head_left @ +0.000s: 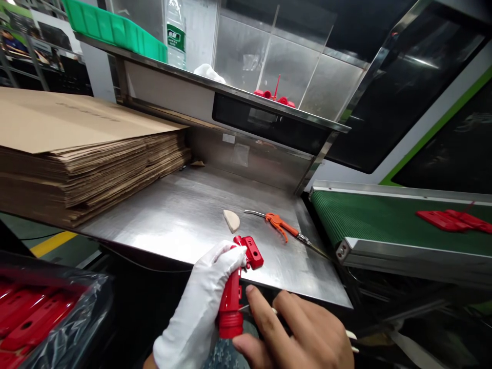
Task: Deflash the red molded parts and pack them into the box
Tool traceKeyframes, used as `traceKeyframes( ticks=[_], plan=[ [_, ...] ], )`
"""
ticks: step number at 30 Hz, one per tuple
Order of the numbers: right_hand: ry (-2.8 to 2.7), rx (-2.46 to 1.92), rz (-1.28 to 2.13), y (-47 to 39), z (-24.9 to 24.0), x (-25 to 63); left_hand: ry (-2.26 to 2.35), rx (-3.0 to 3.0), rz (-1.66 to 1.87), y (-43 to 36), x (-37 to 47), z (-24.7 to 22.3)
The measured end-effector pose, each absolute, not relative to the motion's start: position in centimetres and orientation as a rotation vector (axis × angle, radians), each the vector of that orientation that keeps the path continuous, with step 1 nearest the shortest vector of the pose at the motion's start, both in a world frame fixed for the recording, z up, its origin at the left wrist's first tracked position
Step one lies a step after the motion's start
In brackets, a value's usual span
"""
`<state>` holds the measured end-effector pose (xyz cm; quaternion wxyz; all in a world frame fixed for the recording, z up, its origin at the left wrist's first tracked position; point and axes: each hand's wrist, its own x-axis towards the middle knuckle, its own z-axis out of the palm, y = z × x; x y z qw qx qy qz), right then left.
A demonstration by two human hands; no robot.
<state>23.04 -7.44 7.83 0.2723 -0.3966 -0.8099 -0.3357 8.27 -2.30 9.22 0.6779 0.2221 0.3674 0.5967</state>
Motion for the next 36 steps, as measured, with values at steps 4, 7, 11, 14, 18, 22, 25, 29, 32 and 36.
traceKeyframes(
  ticks=[4,7,11,14,18,22,25,29,32,36],
  plan=[
    [-2.212,-1.044,-0.891,-7.5,7.7,23.3,0.748,0.539,1.305,-2.2,8.5,9.1],
    [-2.212,-1.041,-0.886,-7.6,7.6,23.5,0.781,0.593,1.277,-2.1,8.6,8.8],
    [-2.231,-1.068,-0.863,-7.8,7.4,23.6,0.802,0.691,1.244,-2.0,8.6,8.3],
    [-2.245,-1.096,-0.834,-7.9,7.2,23.8,0.799,0.711,1.244,-1.8,8.7,8.0],
    [-2.25,-1.12,-0.803,-7.8,6.8,24.0,0.808,0.692,1.25,-1.5,9.1,7.8],
    [-2.254,-1.132,-0.786,-7.6,6.4,24.2,0.795,0.67,1.262,-1.6,9.2,7.8],
    [-2.26,-1.151,-0.777,-7.6,6.3,24.1,0.779,0.682,1.273,-1.6,9.1,7.7],
    [-2.265,-1.131,-0.734,-7.5,6.1,24.0,0.83,0.789,1.226,-1.4,9.1,8.0],
    [-2.273,-1.136,-0.645,-7.4,5.8,24.2,0.867,0.781,1.202,-1.3,9.1,8.2],
    [-2.259,-1.143,-0.479,-7.3,5.5,24.9,0.852,0.628,1.228,-1.2,9.0,8.1]
  ],
)
